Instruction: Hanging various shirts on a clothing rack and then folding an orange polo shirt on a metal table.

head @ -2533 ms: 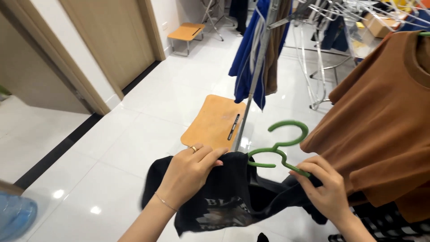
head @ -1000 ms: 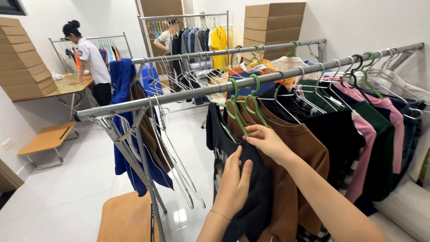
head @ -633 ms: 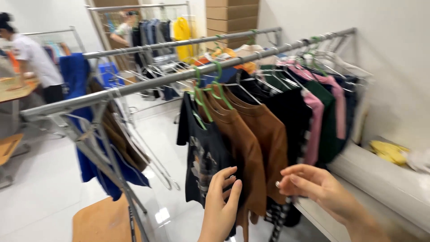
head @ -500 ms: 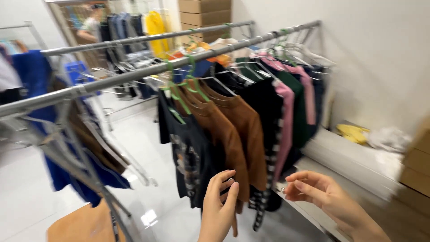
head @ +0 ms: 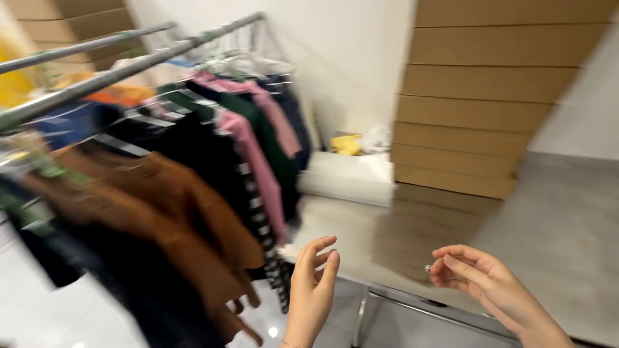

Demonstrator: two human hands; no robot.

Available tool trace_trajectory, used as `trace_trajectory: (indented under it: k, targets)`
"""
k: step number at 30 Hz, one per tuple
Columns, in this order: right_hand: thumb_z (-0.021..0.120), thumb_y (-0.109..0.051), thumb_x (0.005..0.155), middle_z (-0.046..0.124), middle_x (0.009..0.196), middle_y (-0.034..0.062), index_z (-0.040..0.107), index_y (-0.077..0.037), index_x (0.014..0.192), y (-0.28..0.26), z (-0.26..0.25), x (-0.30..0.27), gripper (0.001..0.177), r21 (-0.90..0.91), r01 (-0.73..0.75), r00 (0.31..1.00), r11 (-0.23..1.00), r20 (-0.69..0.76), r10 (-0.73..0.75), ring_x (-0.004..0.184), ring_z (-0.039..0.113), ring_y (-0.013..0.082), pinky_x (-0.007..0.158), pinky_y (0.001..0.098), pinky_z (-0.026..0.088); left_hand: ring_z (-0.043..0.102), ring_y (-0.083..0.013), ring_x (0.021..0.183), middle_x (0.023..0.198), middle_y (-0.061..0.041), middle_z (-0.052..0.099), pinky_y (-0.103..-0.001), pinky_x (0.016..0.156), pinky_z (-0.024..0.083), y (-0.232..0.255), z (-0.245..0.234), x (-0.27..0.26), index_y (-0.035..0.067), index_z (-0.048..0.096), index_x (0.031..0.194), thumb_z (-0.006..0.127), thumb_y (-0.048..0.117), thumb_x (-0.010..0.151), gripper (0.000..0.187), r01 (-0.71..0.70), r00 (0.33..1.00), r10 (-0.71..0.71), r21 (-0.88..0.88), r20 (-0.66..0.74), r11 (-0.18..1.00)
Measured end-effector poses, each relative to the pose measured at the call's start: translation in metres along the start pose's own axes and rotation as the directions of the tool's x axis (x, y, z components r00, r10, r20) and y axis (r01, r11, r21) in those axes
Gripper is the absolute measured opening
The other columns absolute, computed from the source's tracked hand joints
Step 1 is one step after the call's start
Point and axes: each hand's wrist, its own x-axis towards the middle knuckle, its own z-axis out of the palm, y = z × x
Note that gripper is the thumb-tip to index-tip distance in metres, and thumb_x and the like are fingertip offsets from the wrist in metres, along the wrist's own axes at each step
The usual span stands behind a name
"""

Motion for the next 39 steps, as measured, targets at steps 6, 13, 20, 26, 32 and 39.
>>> trace_trajectory:
  k: [6,13,20,26,32,39]
  targets:
    - [0.060,0.001,0.100,0.071,0.097,0.0380,0.071,0.018,0.117,0.022,-0.132,-0.029,0.027,0.168,0.063,0.961,0.984,-0.276,-0.015,0.095,0.070,0.0487,0.093,0.0619,0.060,0.076,-0.0133,0.115,0.128,0.004,0.080,-0.028,0.094,0.061,-0.001,0.117,0.022,0.017,0.076,0.122,0.065,0.030,0.095,0.032,0.060,0.974,-0.046,-0.056,0.222,0.997]
    - [0.061,-0.001,0.100,0.070,0.095,0.0349,0.070,0.016,0.118,0.013,-0.304,-0.062,0.025,0.176,0.165,0.853,0.970,-0.519,-0.051,0.092,0.068,0.0456,0.090,0.0583,0.058,0.082,-0.0075,0.110,0.122,0.003,0.086,-0.023,0.089,0.053,0.034,0.288,0.015,0.018,0.077,0.124,0.063,0.031,0.095,0.035,0.152,0.897,-0.156,0.041,0.414,0.987]
    - [0.062,-0.002,0.100,0.071,0.093,0.0349,0.071,0.015,0.117,0.038,-0.420,-0.080,0.025,0.240,0.180,0.760,0.954,-0.650,0.020,0.089,0.070,0.0441,0.087,0.0554,0.058,0.083,-0.0158,0.108,0.113,-0.004,0.087,-0.027,0.097,0.057,0.020,0.435,-0.001,0.011,0.079,0.122,0.062,0.022,0.096,0.033,0.261,0.825,-0.214,-0.016,0.523,0.965]
    - [0.060,0.000,0.101,0.070,0.097,0.0397,0.071,0.018,0.118,0.062,-0.472,-0.087,0.026,0.323,0.146,0.719,0.935,-0.684,0.124,0.093,0.069,0.0485,0.087,0.0558,0.055,0.083,-0.0174,0.107,0.113,-0.006,0.087,-0.031,0.096,0.060,-0.003,0.516,0.006,0.010,0.079,0.121,0.060,0.021,0.097,0.033,0.297,0.765,-0.242,0.006,0.597,0.955]
    - [0.060,0.000,0.102,0.071,0.100,0.0415,0.072,0.018,0.120,0.064,-0.527,-0.074,0.029,0.326,0.122,0.641,0.937,-0.747,0.177,0.096,0.069,0.0527,0.091,0.0588,0.055,0.084,-0.0178,0.107,0.115,-0.006,0.087,-0.031,0.097,0.058,-0.009,0.587,0.039,0.010,0.078,0.120,0.059,0.022,0.098,0.032,0.311,0.729,-0.248,0.015,0.638,0.950]
    - [0.058,0.001,0.104,0.069,0.101,0.0396,0.071,0.019,0.122,-0.021,-0.554,-0.016,0.029,0.224,0.078,0.556,0.972,-0.818,0.144,0.096,0.068,0.0499,0.094,0.0573,0.056,0.082,-0.0178,0.109,0.118,-0.005,0.085,-0.030,0.098,0.057,-0.002,0.670,0.094,0.012,0.078,0.119,0.060,0.022,0.099,0.029,0.335,0.693,-0.251,0.007,0.676,0.942]
